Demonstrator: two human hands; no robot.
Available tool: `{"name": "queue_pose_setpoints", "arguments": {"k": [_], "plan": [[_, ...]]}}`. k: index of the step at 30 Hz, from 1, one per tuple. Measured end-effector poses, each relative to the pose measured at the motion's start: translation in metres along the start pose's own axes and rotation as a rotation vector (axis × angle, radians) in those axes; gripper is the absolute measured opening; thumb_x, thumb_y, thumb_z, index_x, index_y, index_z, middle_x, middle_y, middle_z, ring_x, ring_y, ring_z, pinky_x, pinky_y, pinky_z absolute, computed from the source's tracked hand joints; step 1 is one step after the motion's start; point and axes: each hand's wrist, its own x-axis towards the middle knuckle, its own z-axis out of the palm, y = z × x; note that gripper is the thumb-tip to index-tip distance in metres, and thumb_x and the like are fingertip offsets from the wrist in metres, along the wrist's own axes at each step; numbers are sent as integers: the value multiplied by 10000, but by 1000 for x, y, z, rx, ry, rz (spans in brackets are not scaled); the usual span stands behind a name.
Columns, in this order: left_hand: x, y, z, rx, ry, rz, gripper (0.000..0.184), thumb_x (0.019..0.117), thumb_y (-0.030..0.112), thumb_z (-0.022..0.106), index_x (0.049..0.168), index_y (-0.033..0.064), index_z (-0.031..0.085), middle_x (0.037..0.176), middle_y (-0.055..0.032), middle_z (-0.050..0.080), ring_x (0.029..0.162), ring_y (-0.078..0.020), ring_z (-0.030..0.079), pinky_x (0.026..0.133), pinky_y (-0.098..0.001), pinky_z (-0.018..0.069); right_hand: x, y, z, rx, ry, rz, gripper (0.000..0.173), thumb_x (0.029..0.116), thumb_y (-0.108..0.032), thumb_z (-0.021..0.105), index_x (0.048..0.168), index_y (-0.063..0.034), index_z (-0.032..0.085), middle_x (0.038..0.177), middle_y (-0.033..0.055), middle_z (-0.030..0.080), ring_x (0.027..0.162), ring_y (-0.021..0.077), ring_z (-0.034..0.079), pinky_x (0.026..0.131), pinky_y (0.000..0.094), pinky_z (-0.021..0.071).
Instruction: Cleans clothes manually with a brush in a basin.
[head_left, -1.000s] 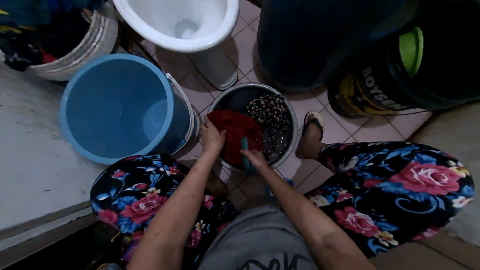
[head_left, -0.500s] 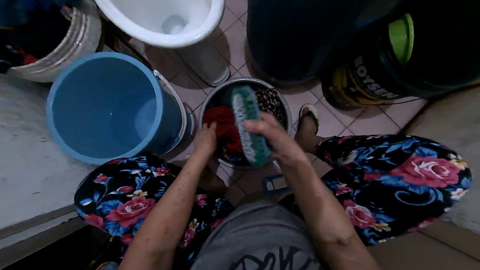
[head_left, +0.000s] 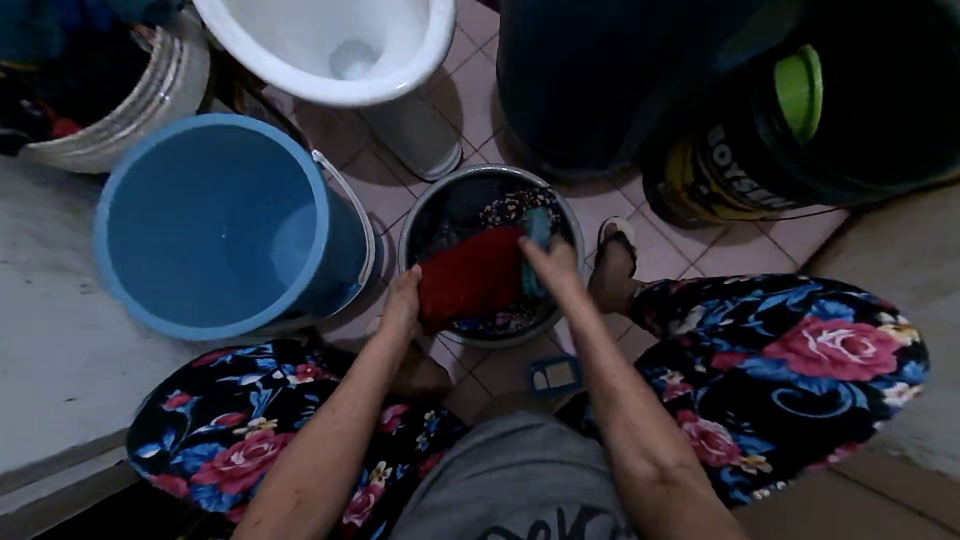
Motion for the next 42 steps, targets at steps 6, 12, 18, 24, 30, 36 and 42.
{"name": "queue_pose_setpoints", "arguments": {"k": [6,12,18,24,30,36,42], "plan": [[-12,5,-10,-224,46,-59,293,1123,194,314,1303,40,487,995,-56,589,824,-85,594,734,-269,527,-53,-16,125,-194,-249,-581,721,996,-369,650,1627,-298,310,1321,254,616,1049,408,676,799,571,557],[-6,14,-16,-219,136,-112,364,1097,337,446,1229,23,575,984,-94,638,852,-155,638,760,-342,550,41,80,71,-479,-53,-46,521,1065,-467,479,1391,-84,614,1334,280,617,1201,463,622,960,650,489],[4,4,-14,-175,153,-94,387,1102,353,435,1208,15,588,974,-100,636,840,-156,629,763,-352,545,-12,32,102,-46,-11,6,707,1082,-387,478,1654,-151,136,1397,324,539,1130,488,639,901,635,541],[-4,11,-19,-224,169,-67,363,1101,326,444,1211,10,585,967,-90,642,838,-145,634,762,-341,549,-2,25,120,-348,-195,-290,667,1039,-454,537,1637,-322,271,1415,234,580,1101,433,670,867,637,538],[7,12,-33,-360,282,-30,356,1098,355,442,1195,35,564,971,-77,624,850,-149,633,763,-360,555,45,85,49,-227,133,217,695,1069,-426,487,1644,-144,216,1365,328,570,1174,496,621,955,644,503],[-2,9,-11,-92,118,-18,446,1101,382,429,1273,2,587,1061,-132,647,916,-185,632,830,-391,533,-32,3,130,-247,-189,-260,715,1039,-428,567,1649,-272,230,1403,247,575,1118,433,660,878,624,537],[-8,25,-24,-174,160,175,398,1107,404,392,990,84,599,768,7,613,682,-84,629,645,-297,560,36,87,61,-450,-48,35,644,1047,-424,530,1622,-223,319,1438,337,507,1196,543,587,932,700,483]]}}
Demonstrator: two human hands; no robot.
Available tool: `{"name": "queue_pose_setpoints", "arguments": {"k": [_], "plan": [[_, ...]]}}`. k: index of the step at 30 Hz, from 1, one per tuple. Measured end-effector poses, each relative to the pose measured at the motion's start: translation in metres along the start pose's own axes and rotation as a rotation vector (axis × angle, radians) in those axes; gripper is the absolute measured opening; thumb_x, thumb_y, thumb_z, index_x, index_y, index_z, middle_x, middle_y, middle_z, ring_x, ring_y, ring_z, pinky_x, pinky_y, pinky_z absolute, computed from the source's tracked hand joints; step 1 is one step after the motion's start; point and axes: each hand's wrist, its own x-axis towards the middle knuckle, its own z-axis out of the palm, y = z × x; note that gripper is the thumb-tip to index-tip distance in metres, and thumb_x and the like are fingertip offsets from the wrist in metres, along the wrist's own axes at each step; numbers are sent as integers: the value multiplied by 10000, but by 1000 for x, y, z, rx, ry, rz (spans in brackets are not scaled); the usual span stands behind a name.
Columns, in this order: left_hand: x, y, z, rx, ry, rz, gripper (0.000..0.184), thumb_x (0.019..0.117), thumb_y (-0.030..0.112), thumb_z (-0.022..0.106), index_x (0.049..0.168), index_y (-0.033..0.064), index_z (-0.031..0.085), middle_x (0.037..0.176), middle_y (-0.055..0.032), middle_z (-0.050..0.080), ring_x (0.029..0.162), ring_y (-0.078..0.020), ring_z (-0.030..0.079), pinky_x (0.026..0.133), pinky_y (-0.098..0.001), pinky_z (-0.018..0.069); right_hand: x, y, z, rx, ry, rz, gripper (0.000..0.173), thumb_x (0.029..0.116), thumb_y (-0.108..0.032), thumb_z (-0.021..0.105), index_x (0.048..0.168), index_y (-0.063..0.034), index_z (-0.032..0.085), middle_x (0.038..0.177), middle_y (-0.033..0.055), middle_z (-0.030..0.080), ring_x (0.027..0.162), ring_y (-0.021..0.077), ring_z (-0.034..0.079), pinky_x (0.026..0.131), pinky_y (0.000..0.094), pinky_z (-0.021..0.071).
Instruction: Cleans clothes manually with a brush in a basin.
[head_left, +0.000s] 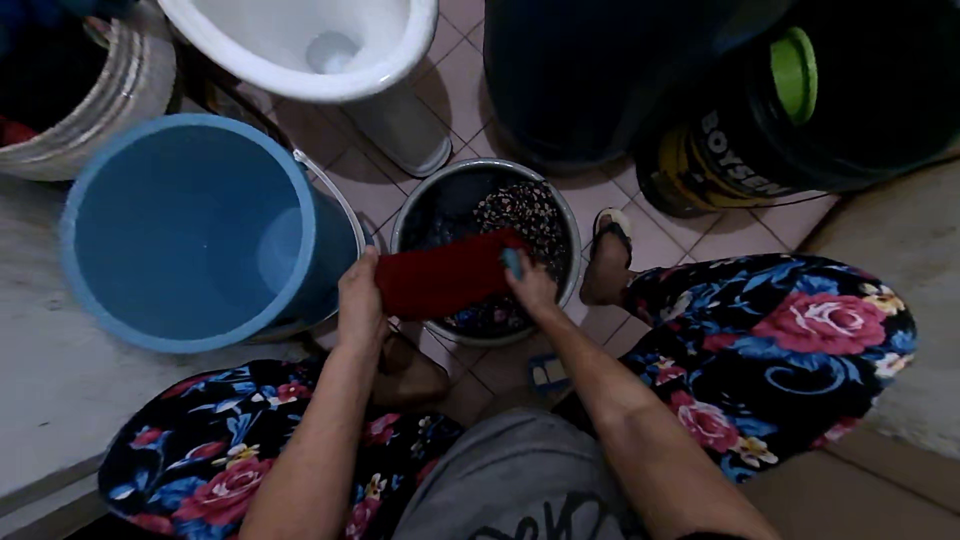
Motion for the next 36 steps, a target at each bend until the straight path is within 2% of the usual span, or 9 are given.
{"name": "queue_pose_setpoints", "arguments": {"k": [3,5,9,12,17,22,27,31,36], "plan": [[24,-9,-1,228,4,51,472,1116,393,348,1147,-7,597,958,-119,641,859,-185,649,783,-419,567,5,16,-19,207,204,200,713,1025,-405,582,1600,-81,309,1377,340,550,1181,506,612,955,651,501],[28,-15,7,522,-73,46,464,1118,281,405,1381,-89,505,1308,-314,580,1218,-400,586,1042,-568,453,2,13,-20,391,272,231,693,975,-425,665,1470,15,457,1368,300,570,1240,447,586,1027,610,469],[9,-20,40,932,-223,82,778,1007,277,629,1581,-64,229,1566,-358,314,1432,-495,376,1165,-587,344,8,13,-9,503,117,-47,727,860,-306,813,1398,76,508,1366,294,564,1277,380,561,1085,505,465],[-3,-17,55,976,-417,166,637,1029,226,593,1578,25,342,1626,-307,254,1486,-471,305,1197,-570,299,6,3,-3,446,60,-144,713,849,-206,828,1387,110,483,1326,331,568,1230,413,580,1049,528,476],[3,-12,60,872,-490,207,472,1065,140,506,1525,48,449,1588,-281,341,1431,-449,405,1146,-551,391,-25,-40,-31,488,56,-289,614,907,-228,720,1377,90,485,1232,298,616,1104,353,635,946,518,523],[1,14,55,557,-687,576,415,1090,163,448,1462,-3,528,1494,-262,499,1443,-403,413,1211,-501,292,-76,-71,-98,852,-180,-453,650,834,-328,574,1366,15,425,986,-59,639,827,-41,647,751,185,574],[-30,40,45,342,-920,630,343,1058,207,538,1163,-110,613,1024,-221,663,945,-242,622,899,-408,492,-94,-64,-136,1150,-329,-673,663,690,-520,862,1150,-100,636,967,-20,747,857,66,717,761,245,609],[-56,74,34,374,-686,734,324,1054,194,546,1122,-87,692,1025,-215,720,990,-272,691,935,-451,518,-87,-61,-141,1157,-450,-907,448,789,-436,804,1162,-206,712,1044,-56,772,945,38,727,826,234,612],[-79,131,26,336,-462,1032,256,1040,203,578,1070,-8,720,872,-103,722,757,-153,680,736,-370,568,-116,-80,-147,1339,-503,-1134,258,850,-314,766,1085,-212,785,1025,-63,783,964,27,727,851,214,599]]}}
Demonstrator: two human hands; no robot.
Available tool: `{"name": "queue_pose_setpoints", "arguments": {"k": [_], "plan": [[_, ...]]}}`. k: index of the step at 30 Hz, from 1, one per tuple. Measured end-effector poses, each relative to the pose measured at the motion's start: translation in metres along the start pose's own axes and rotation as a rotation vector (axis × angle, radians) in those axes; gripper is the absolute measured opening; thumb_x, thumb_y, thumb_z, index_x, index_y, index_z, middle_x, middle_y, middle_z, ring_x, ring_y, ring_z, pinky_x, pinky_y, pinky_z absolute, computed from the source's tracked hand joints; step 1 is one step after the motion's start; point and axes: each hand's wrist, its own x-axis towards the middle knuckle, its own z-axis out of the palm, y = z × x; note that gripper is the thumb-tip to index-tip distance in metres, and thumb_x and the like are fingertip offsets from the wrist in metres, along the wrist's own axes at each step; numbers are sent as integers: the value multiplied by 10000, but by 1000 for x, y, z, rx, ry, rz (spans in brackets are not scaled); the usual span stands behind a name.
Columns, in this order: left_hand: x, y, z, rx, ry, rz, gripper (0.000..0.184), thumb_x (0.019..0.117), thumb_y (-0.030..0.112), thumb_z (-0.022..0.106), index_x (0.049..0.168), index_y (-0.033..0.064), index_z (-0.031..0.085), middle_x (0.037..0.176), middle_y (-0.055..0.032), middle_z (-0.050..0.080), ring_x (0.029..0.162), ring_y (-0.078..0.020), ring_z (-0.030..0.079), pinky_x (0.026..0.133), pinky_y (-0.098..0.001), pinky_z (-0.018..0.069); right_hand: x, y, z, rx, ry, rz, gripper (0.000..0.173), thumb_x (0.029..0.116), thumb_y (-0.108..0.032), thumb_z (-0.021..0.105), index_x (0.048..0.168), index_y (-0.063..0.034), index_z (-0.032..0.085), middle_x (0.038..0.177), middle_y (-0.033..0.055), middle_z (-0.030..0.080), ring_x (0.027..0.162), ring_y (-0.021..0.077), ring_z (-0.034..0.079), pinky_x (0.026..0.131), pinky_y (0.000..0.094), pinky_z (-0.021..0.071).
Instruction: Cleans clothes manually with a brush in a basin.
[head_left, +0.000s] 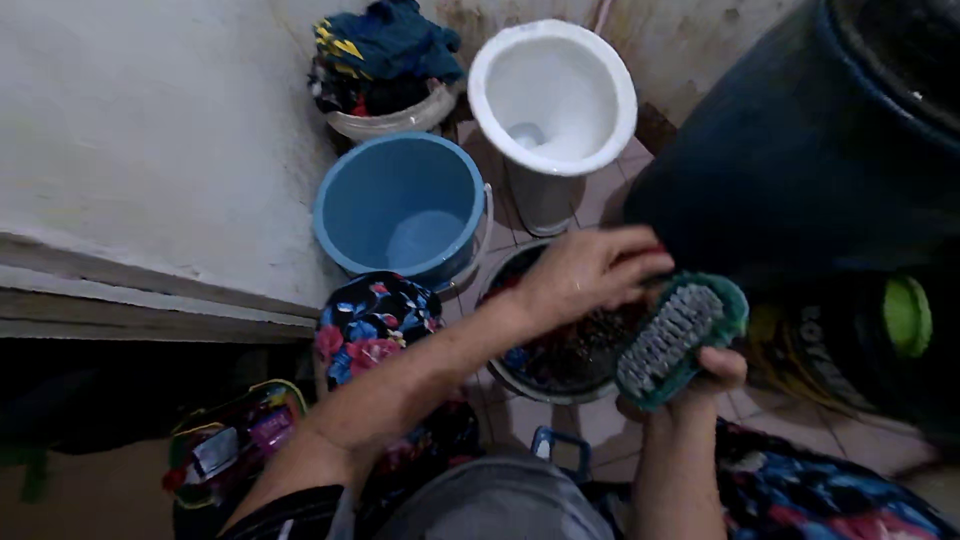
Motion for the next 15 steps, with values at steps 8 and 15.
{"name": "queue_pose_setpoints", "arguments": {"k": [8,15], "plan": [[40,58,-43,139,-117,145,194,1038,236,580,993,97,708,855,94,665,777,85,592,738,-127,490,46,-42,26,-175,-259,-195,407,899,-280,722,1290,-230,620,1191,-149,707,1117,-16,649,976,222,549],[42,73,-47,37,-182,95,161,1048,230,572,1005,122,683,825,126,657,743,87,627,688,-112,539,39,-34,33,-254,-184,-265,504,885,-314,724,1330,-186,525,1194,-173,668,1128,-28,625,988,220,533]]}}
